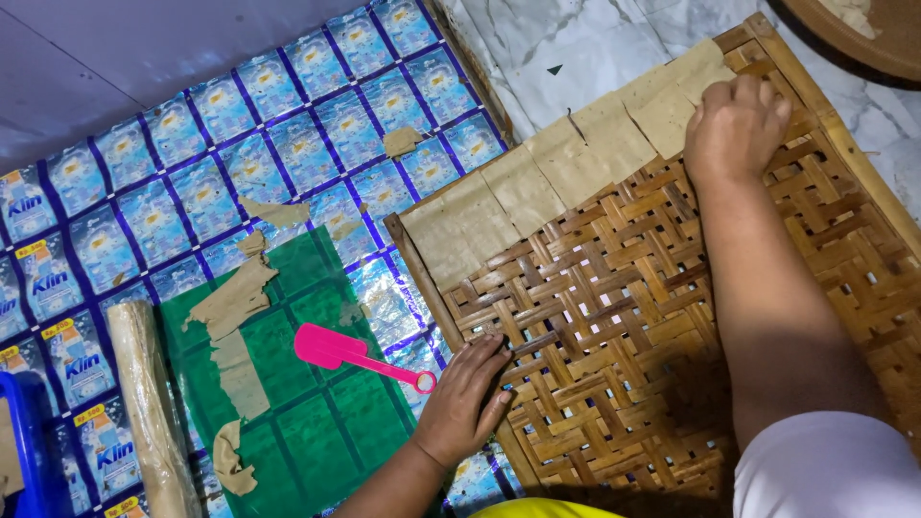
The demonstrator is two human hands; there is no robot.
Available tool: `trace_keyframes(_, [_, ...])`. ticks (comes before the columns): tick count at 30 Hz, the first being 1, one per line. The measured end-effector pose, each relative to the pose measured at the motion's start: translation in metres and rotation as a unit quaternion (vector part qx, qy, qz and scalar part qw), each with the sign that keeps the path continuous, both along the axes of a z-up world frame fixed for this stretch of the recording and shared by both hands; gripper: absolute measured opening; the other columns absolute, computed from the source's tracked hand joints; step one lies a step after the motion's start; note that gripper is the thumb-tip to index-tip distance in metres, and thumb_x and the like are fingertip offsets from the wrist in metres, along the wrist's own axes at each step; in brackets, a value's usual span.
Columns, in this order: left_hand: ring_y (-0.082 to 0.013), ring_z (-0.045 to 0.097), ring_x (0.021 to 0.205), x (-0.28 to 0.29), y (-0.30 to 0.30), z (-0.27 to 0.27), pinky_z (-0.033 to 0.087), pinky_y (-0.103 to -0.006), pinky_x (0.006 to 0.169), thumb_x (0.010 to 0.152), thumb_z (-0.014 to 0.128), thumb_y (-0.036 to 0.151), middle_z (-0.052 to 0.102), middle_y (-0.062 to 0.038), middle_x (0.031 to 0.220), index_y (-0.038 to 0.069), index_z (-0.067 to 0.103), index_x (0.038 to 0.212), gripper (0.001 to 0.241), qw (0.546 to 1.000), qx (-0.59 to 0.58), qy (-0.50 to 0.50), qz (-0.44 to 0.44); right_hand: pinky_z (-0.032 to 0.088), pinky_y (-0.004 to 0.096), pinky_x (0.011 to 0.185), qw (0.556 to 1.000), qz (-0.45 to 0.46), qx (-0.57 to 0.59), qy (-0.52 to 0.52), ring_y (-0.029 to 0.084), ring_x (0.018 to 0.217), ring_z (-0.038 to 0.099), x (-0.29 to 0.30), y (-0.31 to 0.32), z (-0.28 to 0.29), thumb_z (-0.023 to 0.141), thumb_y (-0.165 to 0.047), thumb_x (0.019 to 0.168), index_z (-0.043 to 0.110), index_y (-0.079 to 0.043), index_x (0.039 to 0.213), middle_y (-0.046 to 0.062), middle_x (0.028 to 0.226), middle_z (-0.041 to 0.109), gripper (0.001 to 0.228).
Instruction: Flattening pieces of dough with a rolling pin and shaping them with a spatula on a mat before placing them on a drying tray.
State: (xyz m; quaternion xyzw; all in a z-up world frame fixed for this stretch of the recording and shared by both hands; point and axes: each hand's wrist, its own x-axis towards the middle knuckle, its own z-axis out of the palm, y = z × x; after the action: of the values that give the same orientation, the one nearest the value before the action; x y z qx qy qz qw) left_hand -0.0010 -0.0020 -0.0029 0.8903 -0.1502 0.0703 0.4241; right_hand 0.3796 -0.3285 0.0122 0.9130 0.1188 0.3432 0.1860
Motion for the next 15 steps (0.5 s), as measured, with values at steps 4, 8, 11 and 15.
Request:
trace_keyframes(4, [-0.0349,0.044,0.144,0.002,0.001,0.001,0.033,-0.0491,0.121,0.101,0.056,0.029,0.051,-0.017,0.151,0.002,0.053,0.137,0.045,1.000,-0.008,-0.009,0.001,0.039,0.032,0.087,0.993,0.028,0.112,0.024,0.013,0.067,0.055,-0.018,0.003,0.025,0.081,-0.016,0.103,0.082,-0.013,0.110,-0.001,0.077,0.072,0.007])
trace_keyframes(8, [-0.0348,0.045,0.144,0.000,0.000,-0.001,0.033,-0.0492,0.121,0.101,0.057,0.029,0.051,-0.017,0.151,0.002,0.054,0.137,0.045,1.000,-0.009,-0.011,0.003,0.064,0.032,0.072,0.914,-0.038,0.399,0.067,0.018,0.079,0.074,-0.016,-0.028,0.033,0.069,0.000,0.099,0.077,-0.007,0.100,0.011,0.094,0.077,0.011])
trace_keyframes(11, [-0.0347,0.044,0.144,0.001,0.000,0.000,0.032,-0.0496,0.121,0.102,0.054,0.030,0.051,-0.017,0.151,0.003,0.053,0.137,0.045,1.000,-0.004,-0.007,0.003,0.064,0.035,0.078,0.875,-0.058,0.467,0.114,0.018,0.084,0.074,-0.015,-0.043,0.022,0.066,0.003,0.097,0.067,-0.012,0.094,0.011,0.100,0.076,0.016])
trace_keyframes(15, [-0.0341,0.044,0.145,0.000,0.001,0.000,0.031,-0.0492,0.122,0.102,0.054,0.030,0.050,-0.017,0.152,0.002,0.054,0.137,0.045,1.000,-0.003,-0.006,0.002,0.054,0.030,0.062,0.902,-0.005,0.400,0.161,0.012,0.066,0.061,-0.031,-0.034,0.018,0.074,0.007,0.095,0.073,-0.007,0.094,0.005,0.088,0.074,0.014])
